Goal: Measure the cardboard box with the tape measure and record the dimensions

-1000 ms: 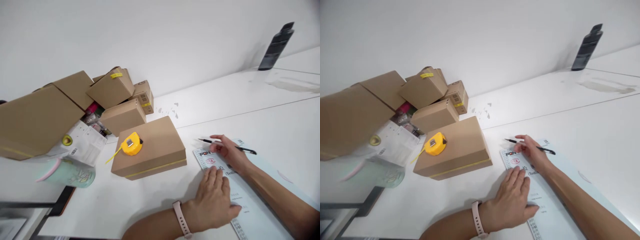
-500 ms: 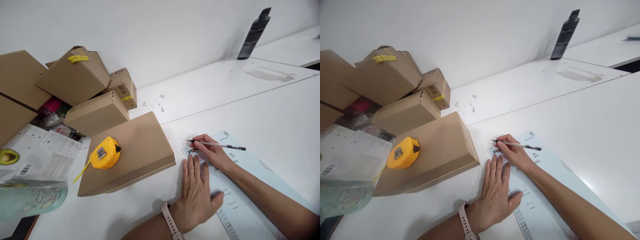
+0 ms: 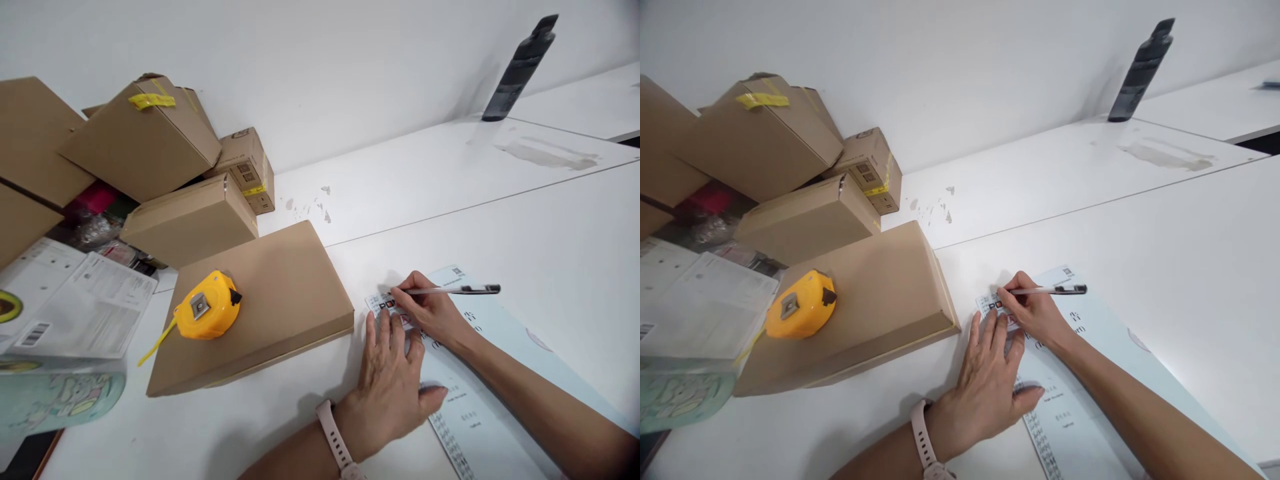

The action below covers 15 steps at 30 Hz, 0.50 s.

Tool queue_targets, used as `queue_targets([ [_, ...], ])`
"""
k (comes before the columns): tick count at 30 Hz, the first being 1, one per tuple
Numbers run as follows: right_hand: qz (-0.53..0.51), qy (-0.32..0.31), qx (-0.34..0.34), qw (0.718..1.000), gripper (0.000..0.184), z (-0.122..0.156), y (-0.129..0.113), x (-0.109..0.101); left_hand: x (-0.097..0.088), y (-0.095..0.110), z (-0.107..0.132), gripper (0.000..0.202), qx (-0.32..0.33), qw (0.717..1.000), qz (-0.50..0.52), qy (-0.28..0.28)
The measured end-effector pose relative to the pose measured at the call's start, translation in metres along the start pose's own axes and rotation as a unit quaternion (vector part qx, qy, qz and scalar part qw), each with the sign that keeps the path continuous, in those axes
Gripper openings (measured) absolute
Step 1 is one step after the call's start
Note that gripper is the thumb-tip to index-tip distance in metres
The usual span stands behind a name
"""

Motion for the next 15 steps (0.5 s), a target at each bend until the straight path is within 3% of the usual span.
queue_targets([
  [15,0.064,-0.012,-0.006,0.998,0.033,0.0018,-0.0022,0.0025,0.0065,-0.0005,-0.0025,0.071,-0.012,1.0,-0.003,0.018],
])
Point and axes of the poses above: each hand's wrist, its own z-axis away from the middle knuckle, its own x-axis out of the palm, y = z × x, the point moved 3 cm from there along -z, towards the middle knuckle, and after that the axes turned 6 degrees about -z, right-handed, at the moved point
